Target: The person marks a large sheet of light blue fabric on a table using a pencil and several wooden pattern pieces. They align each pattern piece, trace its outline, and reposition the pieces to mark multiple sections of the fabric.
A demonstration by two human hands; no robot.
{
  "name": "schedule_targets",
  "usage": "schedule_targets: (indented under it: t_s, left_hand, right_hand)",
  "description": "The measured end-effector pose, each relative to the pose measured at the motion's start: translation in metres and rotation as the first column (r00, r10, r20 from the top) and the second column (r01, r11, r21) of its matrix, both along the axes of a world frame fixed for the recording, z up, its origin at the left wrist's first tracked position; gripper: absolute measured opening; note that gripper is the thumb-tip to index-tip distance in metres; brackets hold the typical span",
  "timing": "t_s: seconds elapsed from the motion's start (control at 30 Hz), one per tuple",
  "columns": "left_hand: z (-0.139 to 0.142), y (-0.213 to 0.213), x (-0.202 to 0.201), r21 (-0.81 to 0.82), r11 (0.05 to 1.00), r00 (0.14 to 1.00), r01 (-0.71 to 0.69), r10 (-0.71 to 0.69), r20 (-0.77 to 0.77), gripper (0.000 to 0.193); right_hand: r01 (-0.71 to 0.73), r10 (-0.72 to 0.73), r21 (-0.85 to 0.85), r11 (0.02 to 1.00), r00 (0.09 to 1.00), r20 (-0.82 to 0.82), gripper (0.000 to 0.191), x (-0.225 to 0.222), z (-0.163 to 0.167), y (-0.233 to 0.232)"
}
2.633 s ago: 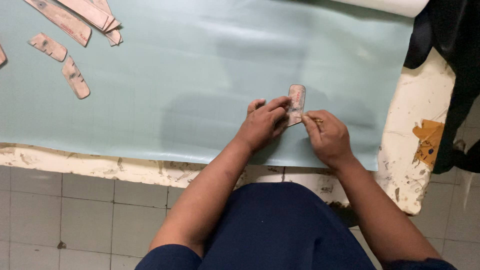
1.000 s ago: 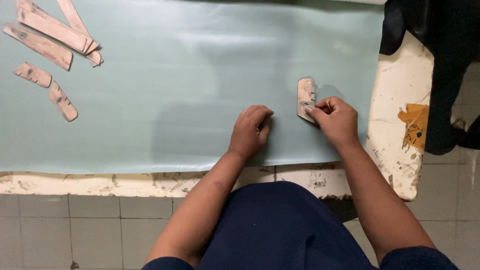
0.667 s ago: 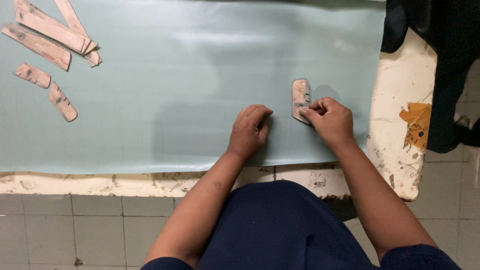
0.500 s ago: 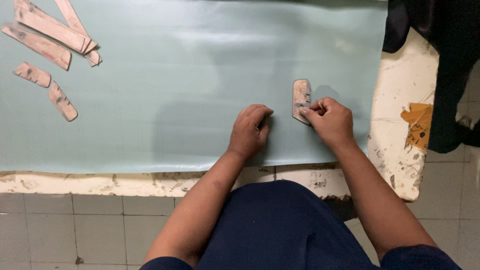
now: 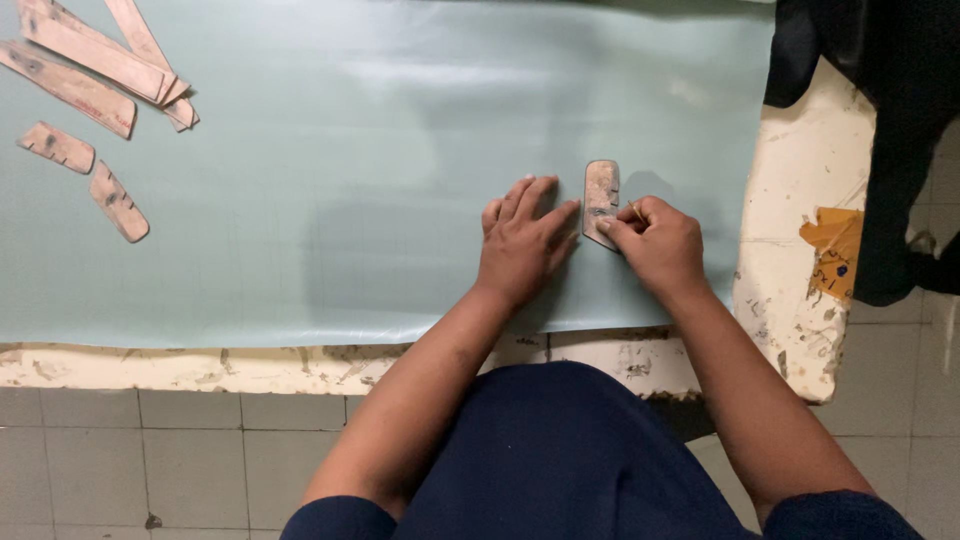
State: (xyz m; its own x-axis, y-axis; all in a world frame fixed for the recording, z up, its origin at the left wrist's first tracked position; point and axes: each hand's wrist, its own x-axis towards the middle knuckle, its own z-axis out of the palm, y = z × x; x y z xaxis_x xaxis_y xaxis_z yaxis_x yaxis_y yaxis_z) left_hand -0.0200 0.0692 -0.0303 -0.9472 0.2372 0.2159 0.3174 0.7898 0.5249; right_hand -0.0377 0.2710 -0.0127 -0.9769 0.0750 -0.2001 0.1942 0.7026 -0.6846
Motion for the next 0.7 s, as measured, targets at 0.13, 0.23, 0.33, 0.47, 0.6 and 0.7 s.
schedule_targets:
  t_s: [0.13,0.23,0.33,0.47,0.6,0.7]
  left_hand:
    - [-0.005,0.007,-0.004,0.03,0.998,0.997,-0.061,0.059,0.056,0.035]
    - [-0.006,0.007,-0.005,-0.01,0.998,0.992,-0.066,0.067,0.109,0.034]
    - [-0.005,0.006,-0.006,0.024,0.998,0.992,-0.061,0.058,0.114,0.035]
    - [-0.004,0.005,-0.006,-0.006,0.999,0.988,-0.051,0.051,0.145,0.033]
    - [-0.004,0.006,-0.006,-0.015,0.998,0.985,-0.061,0.062,0.161,0.035]
    - [-0.004,0.005,-0.006,-0.002,0.998,0.987,-0.058,0.058,0.153,0.037]
  right_hand:
    - [-0.011,0.011,-0.027,1.0,1.0,-0.022,0.027,0.002,0.0,0.001]
    - [-0.025,0.021,-0.055,0.998,0.998,-0.057,0.025,0.003,0.001,0.0]
    - [-0.016,0.016,-0.033,0.999,1.0,-0.007,0.024,0.002,0.003,-0.001]
    - [-0.055,0.055,-0.013,0.998,0.998,-0.022,0.023,0.0,0.007,0.001]
    - [-0.131,0.13,0.064,0.989,0.991,0.025,0.024,-0.01,0.012,0.008]
    - [-0.074,0.07,0.036,0.997,0.993,0.1,0.04,-0.013,0.014,0.009]
